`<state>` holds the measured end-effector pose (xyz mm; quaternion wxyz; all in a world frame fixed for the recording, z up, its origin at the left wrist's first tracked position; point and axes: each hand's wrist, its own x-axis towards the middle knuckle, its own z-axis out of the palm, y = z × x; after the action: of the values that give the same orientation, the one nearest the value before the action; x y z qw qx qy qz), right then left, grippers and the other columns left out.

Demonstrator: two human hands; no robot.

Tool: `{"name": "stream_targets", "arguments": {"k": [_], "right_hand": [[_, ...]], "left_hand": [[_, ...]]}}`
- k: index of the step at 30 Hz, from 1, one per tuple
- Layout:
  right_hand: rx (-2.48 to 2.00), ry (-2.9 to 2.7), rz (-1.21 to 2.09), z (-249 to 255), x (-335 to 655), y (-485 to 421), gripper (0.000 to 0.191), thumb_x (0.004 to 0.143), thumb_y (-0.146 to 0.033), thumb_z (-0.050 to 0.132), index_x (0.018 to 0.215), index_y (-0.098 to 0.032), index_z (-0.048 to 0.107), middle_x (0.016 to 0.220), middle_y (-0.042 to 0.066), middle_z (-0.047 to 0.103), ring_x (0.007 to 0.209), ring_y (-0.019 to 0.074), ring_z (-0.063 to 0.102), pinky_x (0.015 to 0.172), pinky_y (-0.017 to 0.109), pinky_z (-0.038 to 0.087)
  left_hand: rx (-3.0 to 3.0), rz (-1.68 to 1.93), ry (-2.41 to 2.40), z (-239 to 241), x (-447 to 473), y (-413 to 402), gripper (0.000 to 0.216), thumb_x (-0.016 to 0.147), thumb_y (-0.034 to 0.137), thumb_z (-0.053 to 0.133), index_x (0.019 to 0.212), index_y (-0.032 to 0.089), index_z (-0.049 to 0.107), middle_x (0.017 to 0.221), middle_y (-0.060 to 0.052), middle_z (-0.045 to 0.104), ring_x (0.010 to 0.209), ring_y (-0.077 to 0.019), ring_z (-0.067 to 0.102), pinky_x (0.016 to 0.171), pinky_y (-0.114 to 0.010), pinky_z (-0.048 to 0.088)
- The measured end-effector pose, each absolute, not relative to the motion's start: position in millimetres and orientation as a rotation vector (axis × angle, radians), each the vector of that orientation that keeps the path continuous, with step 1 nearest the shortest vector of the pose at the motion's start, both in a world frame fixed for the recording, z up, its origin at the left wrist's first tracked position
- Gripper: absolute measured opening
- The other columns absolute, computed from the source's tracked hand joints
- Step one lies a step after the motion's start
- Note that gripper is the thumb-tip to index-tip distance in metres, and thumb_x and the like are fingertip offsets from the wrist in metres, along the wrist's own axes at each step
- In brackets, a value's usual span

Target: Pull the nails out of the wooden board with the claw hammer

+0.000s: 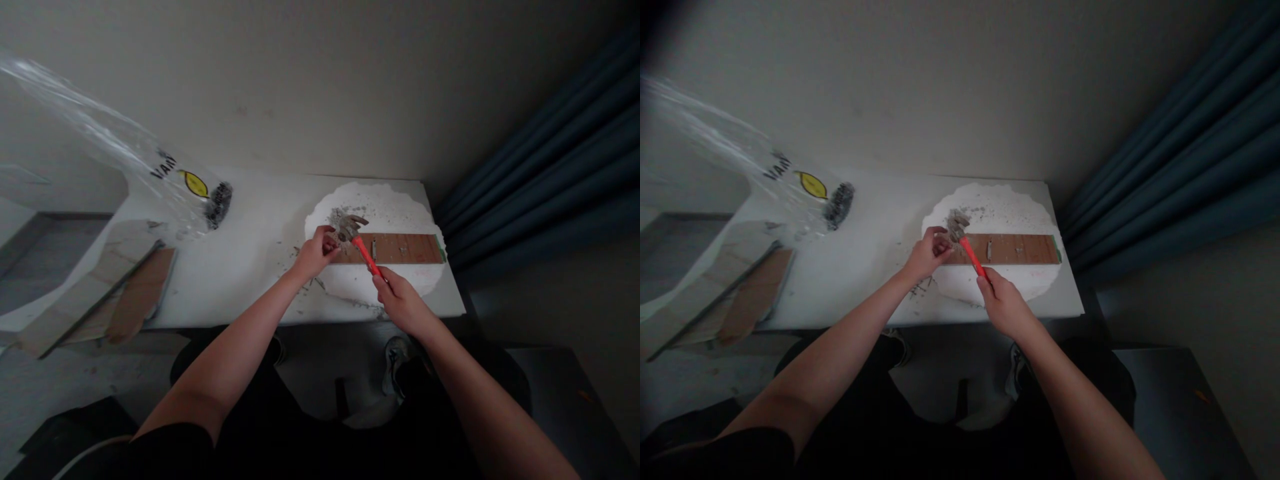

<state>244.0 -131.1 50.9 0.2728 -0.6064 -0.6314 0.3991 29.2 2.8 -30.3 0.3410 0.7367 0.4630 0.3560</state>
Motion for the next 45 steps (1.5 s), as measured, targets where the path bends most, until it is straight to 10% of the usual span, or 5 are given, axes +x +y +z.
{"name": "stream_targets", "arguments": {"k": [45], "right_hand": [[-1.590, -1.679, 1.142, 59.5, 240.6, -135.5, 0.038, 0.104, -0.048, 0.034, 0.107, -0.018, 0.057, 0.070, -0.001, 0.051, 0.063, 0.0154, 0.049, 0.057, 0.027, 0.035]], "left_hand": [[2.025, 0.899, 1.278, -34.1, 29.8, 2.7, 0.045, 0.083, 0.021, 0.069, 0.121, 0.022, 0.045, 0.087, 0.001, 0.069, 0.066, -0.0116, 0.059, 0.063, -0.024, 0.042]]}}
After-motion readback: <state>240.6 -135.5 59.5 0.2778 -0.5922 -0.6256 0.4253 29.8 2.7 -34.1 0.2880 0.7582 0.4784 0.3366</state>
